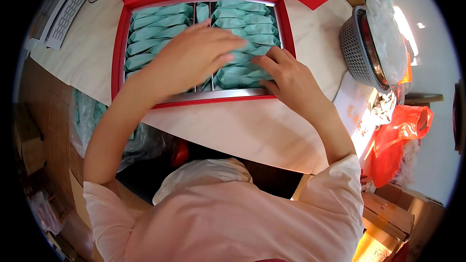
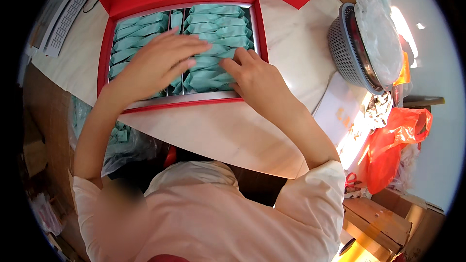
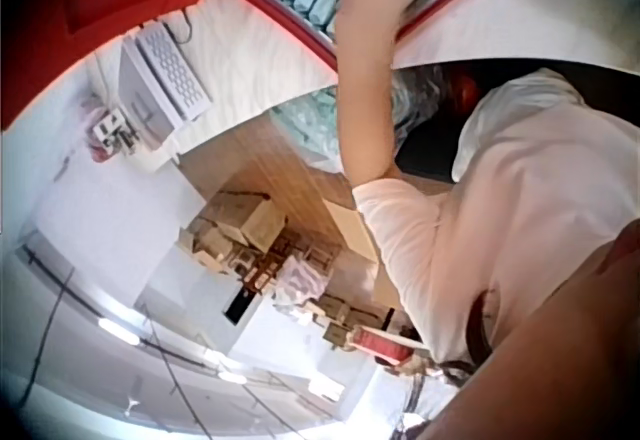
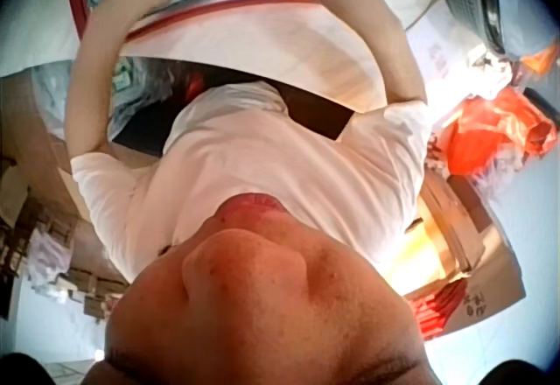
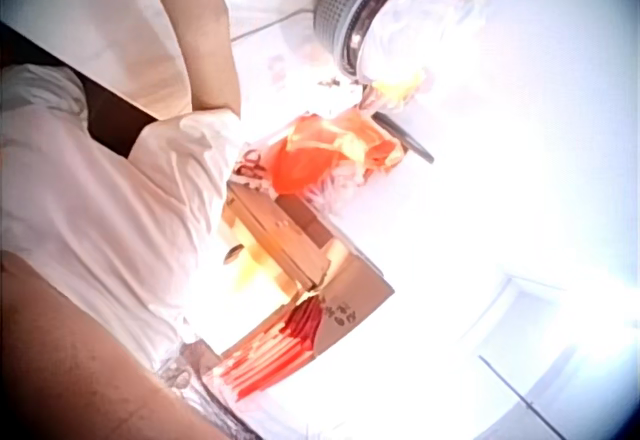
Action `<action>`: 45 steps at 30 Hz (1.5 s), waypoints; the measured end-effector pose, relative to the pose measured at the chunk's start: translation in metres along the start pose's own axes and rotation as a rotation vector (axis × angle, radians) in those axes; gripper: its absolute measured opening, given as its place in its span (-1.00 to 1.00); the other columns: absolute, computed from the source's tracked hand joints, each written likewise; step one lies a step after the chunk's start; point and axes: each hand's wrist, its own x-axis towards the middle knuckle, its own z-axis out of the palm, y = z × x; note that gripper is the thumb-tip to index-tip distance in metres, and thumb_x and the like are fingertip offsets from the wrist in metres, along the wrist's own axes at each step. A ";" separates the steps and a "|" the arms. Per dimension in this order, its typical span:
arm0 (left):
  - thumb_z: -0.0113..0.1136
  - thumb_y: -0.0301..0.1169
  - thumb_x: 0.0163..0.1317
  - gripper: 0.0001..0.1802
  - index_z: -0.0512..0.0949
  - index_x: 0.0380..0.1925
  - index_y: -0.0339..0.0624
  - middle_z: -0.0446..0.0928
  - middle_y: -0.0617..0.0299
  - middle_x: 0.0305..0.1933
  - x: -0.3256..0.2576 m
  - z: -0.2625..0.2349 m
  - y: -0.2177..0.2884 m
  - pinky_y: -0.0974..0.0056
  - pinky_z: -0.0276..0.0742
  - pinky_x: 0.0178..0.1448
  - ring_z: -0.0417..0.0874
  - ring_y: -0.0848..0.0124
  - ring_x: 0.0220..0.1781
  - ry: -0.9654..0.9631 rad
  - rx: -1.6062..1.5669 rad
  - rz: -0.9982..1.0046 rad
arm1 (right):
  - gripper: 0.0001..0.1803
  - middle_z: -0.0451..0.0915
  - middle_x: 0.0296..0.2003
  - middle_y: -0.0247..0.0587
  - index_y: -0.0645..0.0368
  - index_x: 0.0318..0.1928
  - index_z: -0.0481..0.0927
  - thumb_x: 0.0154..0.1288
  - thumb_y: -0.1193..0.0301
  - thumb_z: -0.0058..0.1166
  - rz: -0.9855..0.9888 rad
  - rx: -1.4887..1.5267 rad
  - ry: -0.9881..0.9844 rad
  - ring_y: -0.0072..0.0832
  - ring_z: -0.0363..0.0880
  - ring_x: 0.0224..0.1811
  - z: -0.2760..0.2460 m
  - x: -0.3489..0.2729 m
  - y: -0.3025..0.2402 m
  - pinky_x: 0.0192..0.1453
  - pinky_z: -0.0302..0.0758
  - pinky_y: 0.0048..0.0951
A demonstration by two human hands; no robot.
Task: The person sits on the floor and repeatedly takes light-green sachets from a large plastic bag on their lap, arranging them into red gift boxes with internal dividers. They close the boxes and stack them, then retrieve more boxes from a cardboard carton and continue filling them with sachets.
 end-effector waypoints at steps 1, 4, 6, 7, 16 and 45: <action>0.12 -0.29 0.24 -0.54 0.45 0.16 -0.05 0.38 0.25 0.29 -0.008 -0.001 0.007 0.04 0.05 0.48 0.28 0.30 0.38 -0.017 -0.034 0.003 | -0.60 0.48 -0.11 -0.24 0.12 -0.04 0.53 0.04 0.47 0.25 -0.006 0.027 0.012 -0.30 0.51 -0.10 -0.003 -0.001 -0.002 -0.11 0.53 -0.32; 0.15 -0.29 0.20 -0.51 0.45 0.14 -0.14 0.42 0.28 0.25 -0.036 0.009 0.029 0.07 0.07 0.47 0.32 0.37 0.35 -0.039 0.127 0.097 | -0.63 0.51 -0.05 -0.21 0.15 -0.04 0.56 0.10 0.39 0.23 -0.112 0.039 0.057 -0.28 0.50 -0.01 -0.013 -0.008 -0.008 -0.03 0.53 -0.31; 0.18 -0.28 0.17 -0.49 0.45 0.14 -0.17 0.42 0.29 0.24 -0.046 0.016 0.033 0.09 0.07 0.47 0.32 0.40 0.35 -0.054 0.132 0.099 | -0.65 0.52 0.01 -0.18 0.19 -0.05 0.59 0.15 0.32 0.20 -0.261 -0.067 0.098 -0.26 0.49 0.07 -0.018 -0.017 -0.006 0.04 0.51 -0.29; 0.18 -0.28 0.17 -0.51 0.46 0.12 -0.16 0.44 0.29 0.22 -0.048 0.018 0.032 0.09 0.08 0.47 0.33 0.39 0.34 -0.045 0.117 0.098 | -0.66 0.52 0.04 -0.18 0.20 -0.07 0.60 0.18 0.31 0.17 -0.236 -0.066 0.094 -0.25 0.47 0.10 -0.014 -0.022 -0.002 0.08 0.49 -0.28; 0.20 -0.37 0.14 -0.83 0.59 -0.26 -0.09 0.60 0.26 -0.30 -0.017 -0.004 0.006 0.17 0.38 0.03 0.54 0.32 -0.12 0.197 0.065 -0.099 | -0.59 0.44 0.17 -0.04 0.26 0.00 0.54 0.30 0.21 0.06 -0.103 0.002 0.098 -0.18 0.39 0.22 -0.010 -0.019 0.005 0.25 0.36 -0.21; 0.12 -0.53 0.07 -0.86 0.52 -0.32 -0.14 0.57 0.21 -0.34 0.059 0.017 -0.068 0.13 0.44 -0.07 0.53 0.23 -0.16 0.377 0.344 -0.259 | -0.80 0.59 -0.54 -0.20 0.17 -0.27 0.56 0.03 0.60 0.04 -0.025 -0.243 0.441 -0.22 0.51 -0.32 0.018 0.111 0.091 -0.19 0.47 -0.24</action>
